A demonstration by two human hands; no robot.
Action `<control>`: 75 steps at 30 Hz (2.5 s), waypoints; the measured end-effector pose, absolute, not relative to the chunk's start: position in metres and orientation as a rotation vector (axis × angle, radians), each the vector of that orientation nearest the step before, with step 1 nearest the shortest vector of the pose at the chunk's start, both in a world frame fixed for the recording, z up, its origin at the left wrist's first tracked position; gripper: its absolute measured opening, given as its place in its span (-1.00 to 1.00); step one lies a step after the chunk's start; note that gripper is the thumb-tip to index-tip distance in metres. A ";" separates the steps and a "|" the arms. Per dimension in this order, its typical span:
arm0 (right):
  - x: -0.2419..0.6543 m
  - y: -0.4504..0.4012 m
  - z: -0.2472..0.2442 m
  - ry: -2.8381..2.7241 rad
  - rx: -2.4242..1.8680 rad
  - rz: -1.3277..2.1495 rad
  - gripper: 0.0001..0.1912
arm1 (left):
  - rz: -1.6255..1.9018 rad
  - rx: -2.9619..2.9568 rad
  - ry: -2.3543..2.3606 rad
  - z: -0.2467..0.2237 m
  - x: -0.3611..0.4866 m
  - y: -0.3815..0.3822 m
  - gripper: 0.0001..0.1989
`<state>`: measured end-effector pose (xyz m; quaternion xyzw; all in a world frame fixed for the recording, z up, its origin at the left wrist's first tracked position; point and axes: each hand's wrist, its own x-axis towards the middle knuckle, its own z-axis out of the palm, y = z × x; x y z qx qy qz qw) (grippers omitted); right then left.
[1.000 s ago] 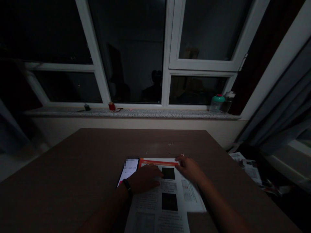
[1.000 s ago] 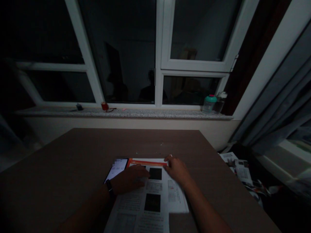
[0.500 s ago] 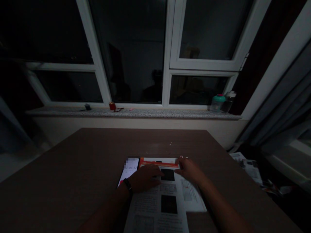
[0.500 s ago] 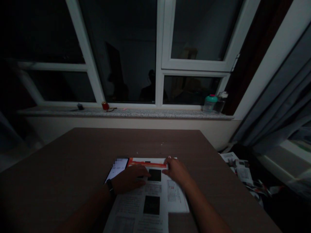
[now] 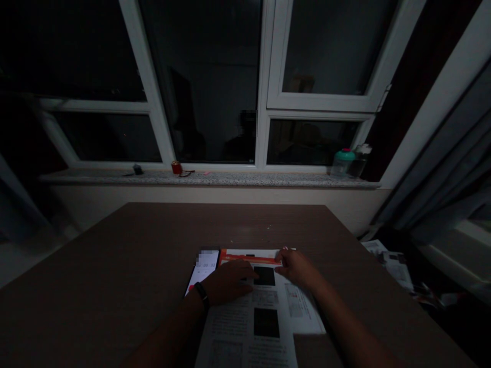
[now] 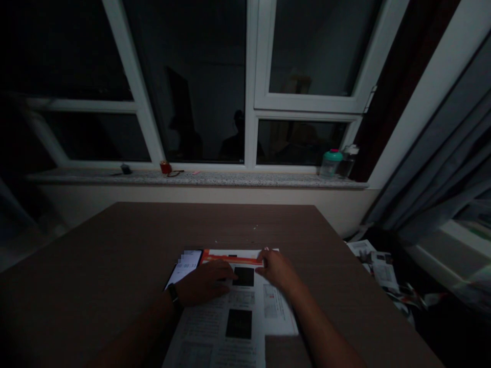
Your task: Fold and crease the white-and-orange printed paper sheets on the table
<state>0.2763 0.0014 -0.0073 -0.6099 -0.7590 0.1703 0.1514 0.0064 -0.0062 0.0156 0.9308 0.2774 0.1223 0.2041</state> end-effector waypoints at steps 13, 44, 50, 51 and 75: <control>0.273 -0.007 0.005 -2.217 -1.806 0.464 -0.83 | 0.344 2.598 0.777 0.013 0.006 -0.006 -0.70; 0.263 -0.001 -0.003 -1.850 -1.454 0.410 -0.89 | 0.174 2.603 0.643 0.018 0.006 -0.009 -0.29; 0.262 -0.002 -0.002 -1.863 -1.372 0.321 -0.88 | 0.142 2.614 0.704 0.008 0.005 -0.006 -0.19; 0.261 -0.003 -0.002 -1.865 -1.360 0.313 -0.88 | 0.157 2.612 0.715 0.006 0.006 -0.006 -0.19; 0.253 -0.009 -0.001 -1.993 -1.195 0.303 -0.87 | 0.297 2.665 0.924 -0.010 0.016 -0.009 -0.27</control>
